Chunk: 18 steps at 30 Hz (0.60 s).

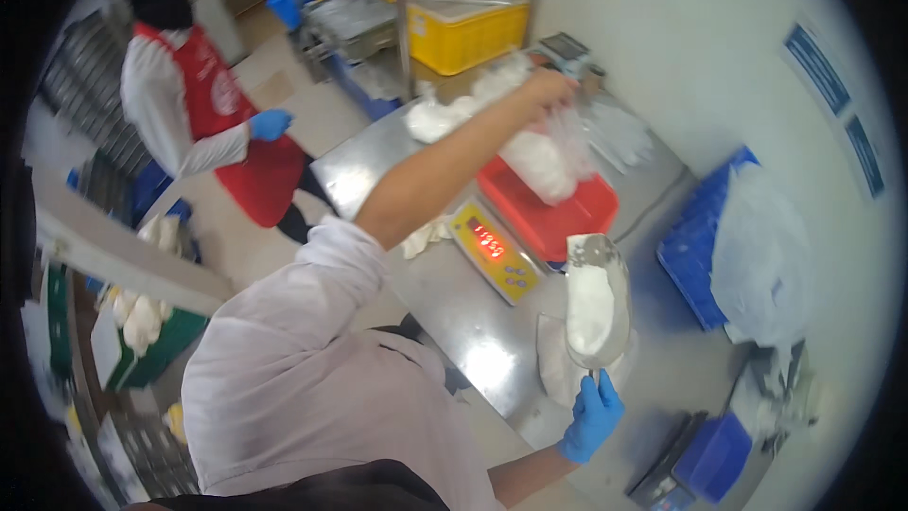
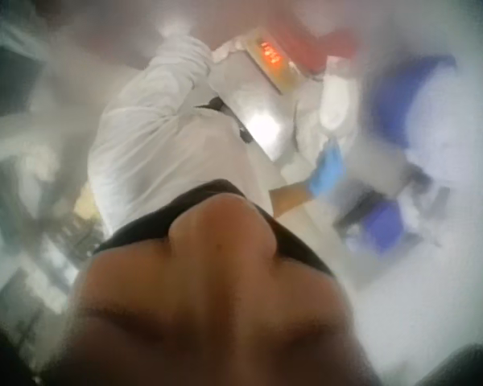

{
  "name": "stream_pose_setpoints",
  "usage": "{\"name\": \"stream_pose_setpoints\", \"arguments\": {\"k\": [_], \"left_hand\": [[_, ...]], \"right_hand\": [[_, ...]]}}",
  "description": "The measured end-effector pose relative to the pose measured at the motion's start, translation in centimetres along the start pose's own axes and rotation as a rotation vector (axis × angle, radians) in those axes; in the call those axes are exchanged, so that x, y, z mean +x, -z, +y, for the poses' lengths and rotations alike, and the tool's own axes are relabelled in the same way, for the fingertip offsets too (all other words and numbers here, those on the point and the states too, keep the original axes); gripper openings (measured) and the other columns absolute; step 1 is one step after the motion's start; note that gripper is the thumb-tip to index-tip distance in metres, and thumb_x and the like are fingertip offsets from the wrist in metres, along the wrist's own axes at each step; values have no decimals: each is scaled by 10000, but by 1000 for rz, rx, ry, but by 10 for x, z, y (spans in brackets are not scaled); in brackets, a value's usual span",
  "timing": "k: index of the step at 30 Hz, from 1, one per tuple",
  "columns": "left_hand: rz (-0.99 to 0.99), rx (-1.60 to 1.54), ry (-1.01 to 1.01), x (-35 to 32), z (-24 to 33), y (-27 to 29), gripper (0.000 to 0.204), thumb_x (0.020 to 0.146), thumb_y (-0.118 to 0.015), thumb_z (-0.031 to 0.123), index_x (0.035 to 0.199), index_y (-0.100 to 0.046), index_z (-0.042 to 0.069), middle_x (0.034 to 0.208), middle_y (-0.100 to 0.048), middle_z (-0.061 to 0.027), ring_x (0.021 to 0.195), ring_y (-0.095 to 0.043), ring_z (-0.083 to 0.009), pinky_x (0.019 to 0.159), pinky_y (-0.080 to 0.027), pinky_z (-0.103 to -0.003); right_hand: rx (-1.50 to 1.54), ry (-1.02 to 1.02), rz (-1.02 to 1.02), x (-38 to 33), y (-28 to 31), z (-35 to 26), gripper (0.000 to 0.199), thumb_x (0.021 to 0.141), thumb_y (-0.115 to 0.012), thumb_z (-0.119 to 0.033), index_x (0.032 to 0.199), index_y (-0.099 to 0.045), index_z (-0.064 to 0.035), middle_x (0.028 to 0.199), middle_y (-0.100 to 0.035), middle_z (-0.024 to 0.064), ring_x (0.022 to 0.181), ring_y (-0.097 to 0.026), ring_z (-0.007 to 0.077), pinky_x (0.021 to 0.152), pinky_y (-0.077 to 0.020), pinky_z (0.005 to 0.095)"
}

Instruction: The person scoops white powder from a large bag into small plastic bags placed on a digital scale, adjusting the amount to reach a target weight. After filling several bags, the person places them on a metal trolley and moves the trolley to a storage area.

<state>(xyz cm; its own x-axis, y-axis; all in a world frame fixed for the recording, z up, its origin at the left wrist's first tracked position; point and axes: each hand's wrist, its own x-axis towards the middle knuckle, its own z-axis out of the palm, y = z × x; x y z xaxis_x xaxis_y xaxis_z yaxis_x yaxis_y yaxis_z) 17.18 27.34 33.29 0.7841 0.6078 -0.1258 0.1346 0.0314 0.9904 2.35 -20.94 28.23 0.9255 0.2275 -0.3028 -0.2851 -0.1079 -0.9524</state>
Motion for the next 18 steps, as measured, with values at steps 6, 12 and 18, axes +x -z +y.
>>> {"name": "stream_pose_setpoints", "arguments": {"k": [6,12,18], "left_hand": [[-61,-443,-222,-81,128,116,461,734,-600,-104,1176,-569,26,720,-538,-79,548,-515,-159,461,-420,-316],[-632,-462,-238,-117,156,223,315,840,-617,18,1154,-623,-16,926,-628,-75,749,-605,-193,680,-518,-322],[-293,-80,-87,-113,58,263,514,847,-556,-9,1352,-463,15,851,-590,-41,732,-534,-77,621,-451,-231]], "right_hand": [[8,44,86,-14,-28,-19,276,826,-629,-44,1084,-657,50,550,-383,-70,454,-297,19,421,-196,216],[52,83,142,-34,-55,-21,218,822,-622,-37,1022,-660,44,551,-376,-69,458,-295,24,425,-199,224],[3,-10,284,-50,-59,-25,50,852,-595,-66,805,-588,-49,570,-367,-83,465,-296,14,417,-197,202]]}}
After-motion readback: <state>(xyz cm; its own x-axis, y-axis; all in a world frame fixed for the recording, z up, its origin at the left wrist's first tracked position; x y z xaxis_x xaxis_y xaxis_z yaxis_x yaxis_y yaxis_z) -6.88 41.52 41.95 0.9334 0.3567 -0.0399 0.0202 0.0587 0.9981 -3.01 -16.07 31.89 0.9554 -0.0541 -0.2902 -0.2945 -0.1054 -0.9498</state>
